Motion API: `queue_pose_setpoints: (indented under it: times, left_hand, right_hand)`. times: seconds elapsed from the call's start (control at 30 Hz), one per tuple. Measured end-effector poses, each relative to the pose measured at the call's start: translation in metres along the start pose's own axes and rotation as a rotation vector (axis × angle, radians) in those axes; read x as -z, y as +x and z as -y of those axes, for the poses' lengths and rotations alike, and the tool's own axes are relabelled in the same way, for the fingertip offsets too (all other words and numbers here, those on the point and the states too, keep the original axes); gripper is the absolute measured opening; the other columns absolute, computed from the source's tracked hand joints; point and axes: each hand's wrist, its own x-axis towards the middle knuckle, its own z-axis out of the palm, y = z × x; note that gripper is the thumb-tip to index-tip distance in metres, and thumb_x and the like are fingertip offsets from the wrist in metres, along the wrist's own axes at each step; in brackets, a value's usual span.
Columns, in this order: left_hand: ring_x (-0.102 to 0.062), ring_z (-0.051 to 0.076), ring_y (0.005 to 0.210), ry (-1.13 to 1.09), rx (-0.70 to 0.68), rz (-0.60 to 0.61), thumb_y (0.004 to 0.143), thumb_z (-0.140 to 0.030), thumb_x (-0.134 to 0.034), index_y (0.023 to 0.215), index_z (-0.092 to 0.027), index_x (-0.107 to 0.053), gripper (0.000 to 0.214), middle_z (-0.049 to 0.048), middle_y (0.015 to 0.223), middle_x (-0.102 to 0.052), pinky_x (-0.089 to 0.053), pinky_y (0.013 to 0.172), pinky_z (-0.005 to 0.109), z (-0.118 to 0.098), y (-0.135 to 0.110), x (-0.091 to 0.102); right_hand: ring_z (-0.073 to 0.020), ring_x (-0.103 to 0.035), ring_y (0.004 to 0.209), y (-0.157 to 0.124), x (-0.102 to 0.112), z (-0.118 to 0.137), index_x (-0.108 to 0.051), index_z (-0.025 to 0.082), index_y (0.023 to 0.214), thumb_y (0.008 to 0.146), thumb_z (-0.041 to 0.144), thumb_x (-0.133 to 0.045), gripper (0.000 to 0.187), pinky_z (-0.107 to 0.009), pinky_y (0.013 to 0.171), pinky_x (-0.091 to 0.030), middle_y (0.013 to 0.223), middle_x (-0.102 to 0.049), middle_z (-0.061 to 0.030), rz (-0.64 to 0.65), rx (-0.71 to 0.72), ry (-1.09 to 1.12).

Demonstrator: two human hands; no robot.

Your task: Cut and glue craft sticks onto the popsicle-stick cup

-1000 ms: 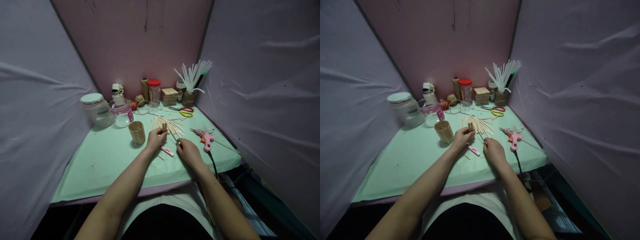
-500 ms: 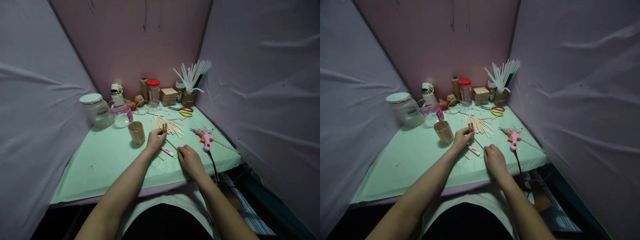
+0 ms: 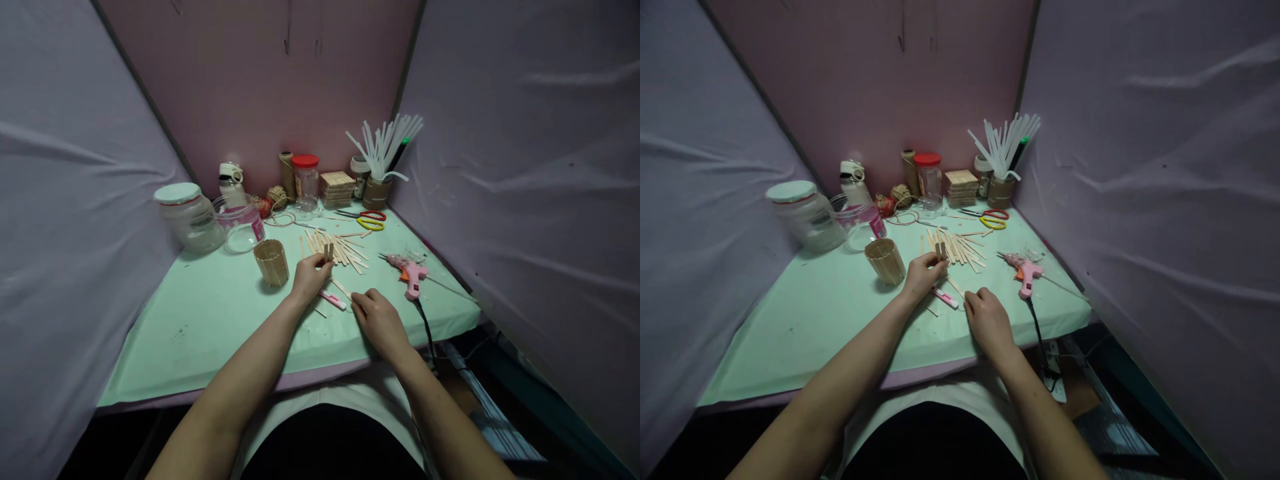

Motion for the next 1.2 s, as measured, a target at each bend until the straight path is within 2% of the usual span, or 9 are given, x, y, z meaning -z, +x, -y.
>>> queue_pose_setpoints:
  times: [0.2,0.43,0.53,0.63,0.7,0.77,0.93,1.07,1.2]
  left_hand:
    - [-0.064,0.018,0.076,0.021,-0.015,0.003,0.077,-0.028,-0.062,0.083,-0.017,-0.072,0.016,0.0028,0.078,-0.072,-0.047,0.072,0.027,0.0,-0.001,-0.001]
    - [-0.064,0.016,0.075,0.095,-0.07,0.017,0.08,-0.025,-0.059,0.083,-0.017,-0.072,0.015,0.0027,0.079,-0.072,-0.047,0.072,0.025,-0.002,-0.005,0.0]
    - [-0.063,0.016,0.073,0.142,-0.088,0.025,0.081,-0.025,-0.059,0.083,-0.017,-0.072,0.016,0.0025,0.078,-0.071,-0.046,0.071,0.025,-0.003,-0.005,0.001]
    - [-0.06,0.015,0.069,0.19,-0.102,0.027,0.082,-0.027,-0.058,0.08,-0.018,-0.072,0.016,0.0021,0.073,-0.069,-0.043,0.067,0.024,-0.002,-0.005,0.001]
    - [-0.057,0.014,0.065,0.217,-0.106,0.022,0.082,-0.028,-0.058,0.077,-0.018,-0.071,0.017,0.0015,0.068,-0.067,-0.041,0.063,0.024,-0.001,-0.005,0.001]
    - [-0.055,0.014,0.062,0.235,-0.106,0.017,0.082,-0.029,-0.058,0.075,-0.018,-0.071,0.018,0.0009,0.065,-0.065,-0.039,0.061,0.024,0.0,-0.004,0.001]
    - [-0.053,0.013,0.061,0.256,-0.106,0.012,0.083,-0.03,-0.057,0.076,-0.018,-0.07,0.019,0.0006,0.065,-0.064,-0.037,0.06,0.023,0.002,-0.003,0.002]
    - [-0.051,0.013,0.059,0.261,-0.105,0.011,0.082,-0.03,-0.057,0.072,-0.017,-0.068,0.02,0.0001,0.062,-0.061,-0.035,0.059,0.024,0.001,-0.002,0.002]
    - [-0.051,0.013,0.059,0.249,-0.095,0.01,0.082,-0.03,-0.058,0.07,-0.017,-0.068,0.02,-0.0002,0.061,-0.061,-0.035,0.058,0.024,0.001,-0.002,0.002]
  right_hand:
    - [-0.0195,-0.053,0.074,0.002,-0.006,0.005,-0.068,0.019,0.091,0.094,0.02,-0.048,0.02,-0.029,0.068,-0.037,0.079,-0.056,-0.0061,-0.025,0.025,-0.028]
    - [-0.0192,-0.054,0.076,-0.005,-0.004,0.008,-0.068,0.018,0.096,0.094,0.021,-0.047,0.021,-0.029,0.071,-0.04,0.079,-0.055,-0.0049,-0.068,0.019,0.051]
    - [-0.0199,-0.056,0.078,-0.008,0.001,0.003,-0.068,0.018,0.1,0.094,0.023,-0.046,0.023,-0.03,0.074,-0.042,0.082,-0.058,-0.006,-0.103,0.025,0.104]
    - [-0.0211,-0.059,0.085,0.006,0.011,-0.012,-0.067,0.015,0.107,0.093,0.023,-0.047,0.026,-0.031,0.08,-0.044,0.093,-0.063,-0.0098,-0.141,-0.047,0.098]
    - [-0.0222,-0.06,0.092,0.029,0.017,-0.022,-0.067,0.013,0.106,0.092,0.022,-0.047,0.026,-0.032,0.086,-0.043,0.1,-0.065,-0.0122,-0.066,-0.162,0.011]
    - [-0.0238,-0.06,0.095,0.056,0.019,-0.027,-0.069,0.013,0.097,0.09,0.021,-0.049,0.023,-0.032,0.084,-0.042,0.098,-0.067,-0.0131,-0.02,-0.208,-0.026]
    - [-0.0252,-0.065,0.083,0.105,0.003,-0.022,-0.07,0.01,0.089,0.081,0.012,-0.055,0.018,-0.03,0.073,-0.042,0.086,-0.07,-0.0171,0.106,-0.307,-0.084]
    - [-0.0277,-0.066,0.081,0.104,-0.001,-0.023,-0.07,0.007,0.084,0.072,0.004,-0.055,0.02,-0.031,0.07,-0.041,0.084,-0.07,-0.0217,0.157,-0.368,-0.075]
    - [-0.0251,-0.064,0.076,0.078,0.017,-0.035,-0.068,0.012,0.078,0.076,0.013,-0.053,0.016,-0.031,0.067,-0.042,0.077,-0.07,-0.0147,0.154,-0.367,0.03]
